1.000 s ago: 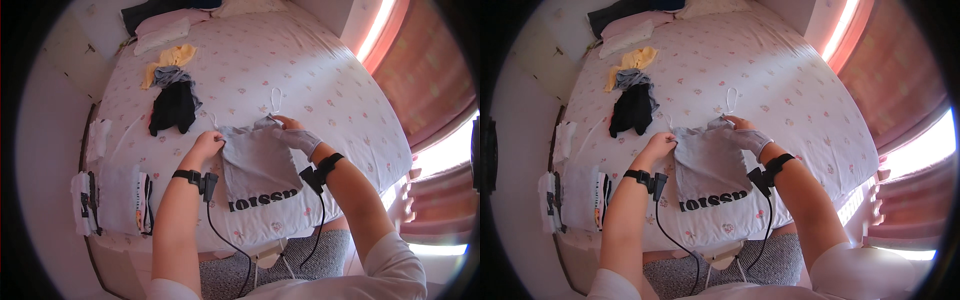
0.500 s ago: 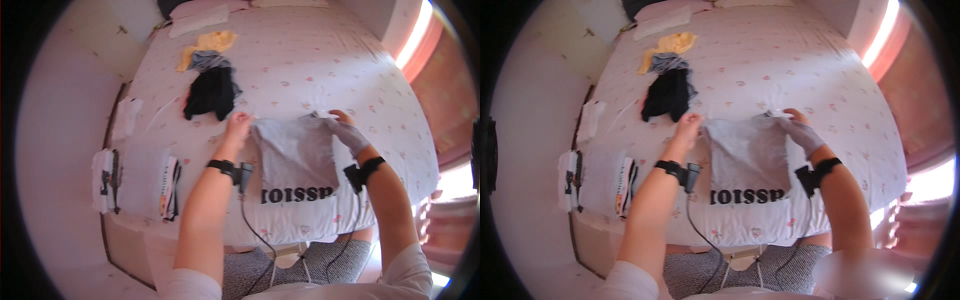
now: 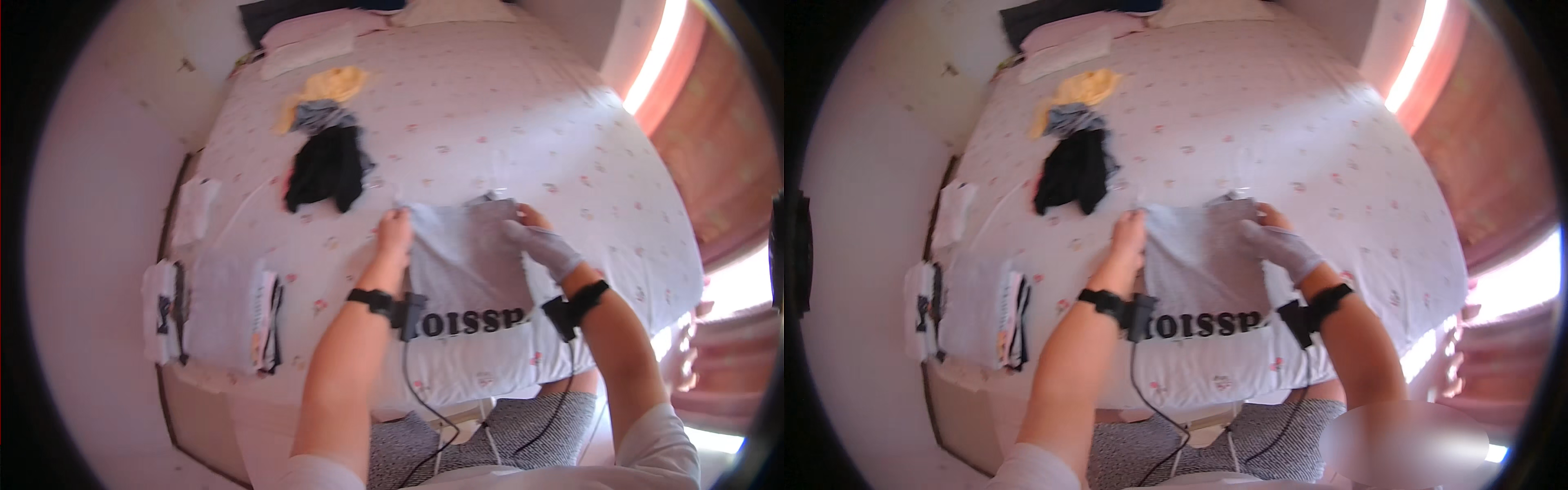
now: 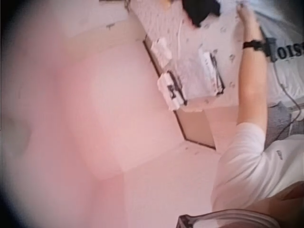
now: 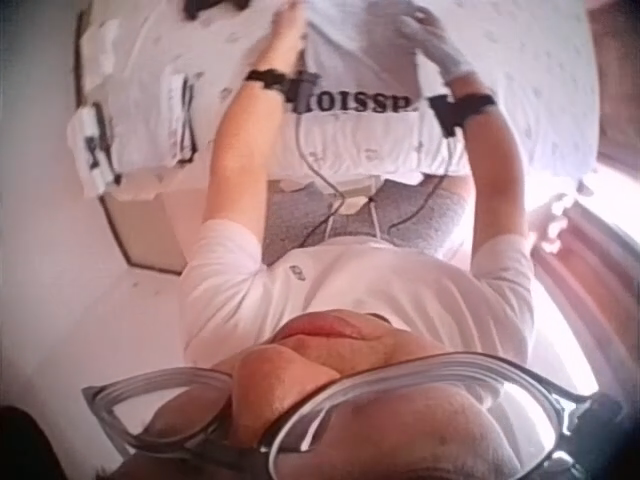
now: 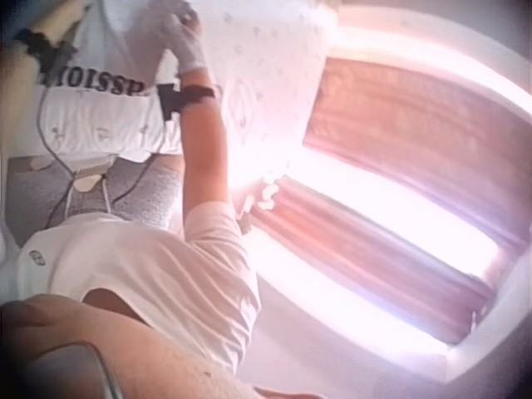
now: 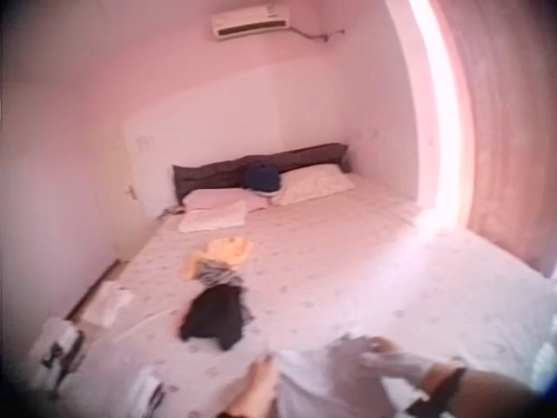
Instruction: Folding various t-shirts and arranging them into organized piles on a bed.
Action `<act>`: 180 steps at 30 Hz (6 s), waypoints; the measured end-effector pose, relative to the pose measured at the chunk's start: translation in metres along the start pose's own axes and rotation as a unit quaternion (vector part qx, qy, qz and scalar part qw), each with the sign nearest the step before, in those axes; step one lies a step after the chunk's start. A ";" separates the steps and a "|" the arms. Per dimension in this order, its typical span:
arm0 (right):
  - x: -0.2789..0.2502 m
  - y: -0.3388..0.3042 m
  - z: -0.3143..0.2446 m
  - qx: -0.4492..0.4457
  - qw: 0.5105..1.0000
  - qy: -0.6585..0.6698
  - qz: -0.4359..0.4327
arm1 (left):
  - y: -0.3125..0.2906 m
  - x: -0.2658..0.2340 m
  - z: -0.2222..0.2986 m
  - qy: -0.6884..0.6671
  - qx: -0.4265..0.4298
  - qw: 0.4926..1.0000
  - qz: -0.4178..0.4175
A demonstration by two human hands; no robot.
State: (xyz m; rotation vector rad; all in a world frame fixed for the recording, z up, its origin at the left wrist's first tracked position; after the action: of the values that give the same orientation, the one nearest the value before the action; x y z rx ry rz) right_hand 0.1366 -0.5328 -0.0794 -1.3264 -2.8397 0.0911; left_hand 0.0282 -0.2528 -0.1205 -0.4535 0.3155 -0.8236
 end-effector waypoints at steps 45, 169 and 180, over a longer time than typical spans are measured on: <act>0.003 -0.123 0.012 -0.007 0.996 -0.090 -0.006 | -0.069 -0.003 -0.044 0.179 0.141 0.969 0.096; 0.004 -0.045 -0.007 0.054 0.984 -0.169 -0.014 | -0.063 -0.027 -0.053 -0.098 -0.005 0.994 -0.049; 0.004 -0.061 -0.010 0.006 0.989 -0.135 0.067 | -0.093 -0.010 -0.006 0.406 0.055 0.896 0.169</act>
State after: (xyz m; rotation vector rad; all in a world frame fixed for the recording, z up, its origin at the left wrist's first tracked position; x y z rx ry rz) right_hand 0.0879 -0.5683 -0.0667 -1.6151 -2.9514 0.3104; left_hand -0.0388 -0.3021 -0.0777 0.0850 1.0874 -0.6463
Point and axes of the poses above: each hand's wrist, its own y-axis towards the middle knuckle, its own x-axis out of the palm, z = x × y, the point moved 4 cm from there along y, towards the middle knuckle, and after that the axes turned 7 degrees about -x, right-handed, at the moved point
